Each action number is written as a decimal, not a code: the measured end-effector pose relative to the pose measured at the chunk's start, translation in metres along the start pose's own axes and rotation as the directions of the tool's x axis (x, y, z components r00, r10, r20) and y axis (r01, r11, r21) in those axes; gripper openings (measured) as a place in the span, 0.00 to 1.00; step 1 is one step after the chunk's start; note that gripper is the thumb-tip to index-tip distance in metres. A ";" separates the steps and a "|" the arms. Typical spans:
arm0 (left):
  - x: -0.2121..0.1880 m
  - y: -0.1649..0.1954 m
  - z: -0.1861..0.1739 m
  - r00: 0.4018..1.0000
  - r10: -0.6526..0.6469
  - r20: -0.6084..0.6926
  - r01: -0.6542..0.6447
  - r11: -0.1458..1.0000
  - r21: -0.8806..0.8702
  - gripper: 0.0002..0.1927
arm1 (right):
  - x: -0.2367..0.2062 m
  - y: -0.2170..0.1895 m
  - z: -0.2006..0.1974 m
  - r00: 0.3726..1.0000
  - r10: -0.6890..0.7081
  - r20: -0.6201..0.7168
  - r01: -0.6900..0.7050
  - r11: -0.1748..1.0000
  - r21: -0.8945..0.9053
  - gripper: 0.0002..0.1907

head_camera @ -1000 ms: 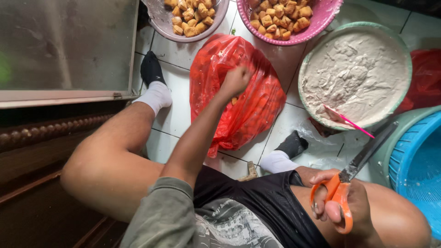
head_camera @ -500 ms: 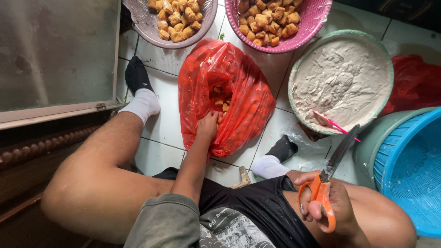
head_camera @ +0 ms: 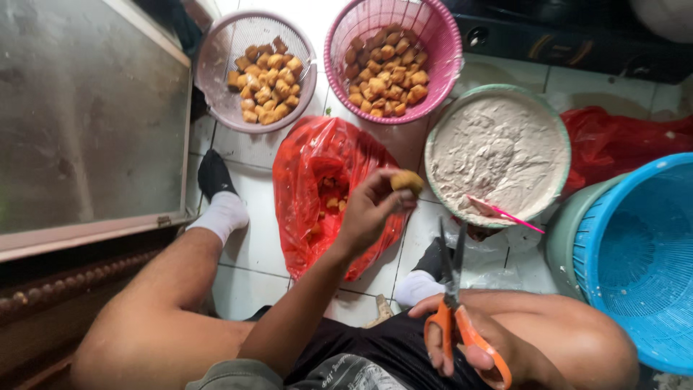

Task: The person sits on the floor and takes fried tofu puffs from a red plastic bag, cuts each piece with scissors, and places the cut pieces into baskets. Near the end they use a skimmer to scoop boiled dough balls out of a pot of liquid into a blue basin.

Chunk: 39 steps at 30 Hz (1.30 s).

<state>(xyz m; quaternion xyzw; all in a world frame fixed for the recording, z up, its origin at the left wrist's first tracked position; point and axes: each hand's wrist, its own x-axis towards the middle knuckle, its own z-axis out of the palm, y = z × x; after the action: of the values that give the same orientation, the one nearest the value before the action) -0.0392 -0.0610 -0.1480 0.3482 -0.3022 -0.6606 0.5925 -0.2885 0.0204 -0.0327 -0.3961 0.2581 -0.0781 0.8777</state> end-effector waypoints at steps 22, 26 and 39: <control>-0.093 0.021 0.096 0.975 -0.215 0.056 0.213 0.838 -0.502 0.17 | -0.013 0.020 -0.009 0.987 -0.081 0.139 0.078 0.997 0.027 0.61; -0.102 0.018 0.097 0.968 -0.251 0.008 0.221 0.836 -0.503 0.20 | -0.010 0.032 -0.012 0.998 0.030 -0.056 -0.033 0.998 -0.047 0.50; -0.084 0.006 0.073 0.980 -0.173 -0.097 0.105 0.869 -0.483 0.19 | -0.003 0.020 -0.015 0.997 0.018 -0.076 -0.030 0.987 -0.157 0.49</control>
<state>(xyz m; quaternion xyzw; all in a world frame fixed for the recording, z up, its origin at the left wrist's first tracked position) -0.0909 0.0204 -0.0924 0.2577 -0.0637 -0.7299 0.6299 -0.3003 0.0255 -0.0541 -0.4581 0.3007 -0.0613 0.8342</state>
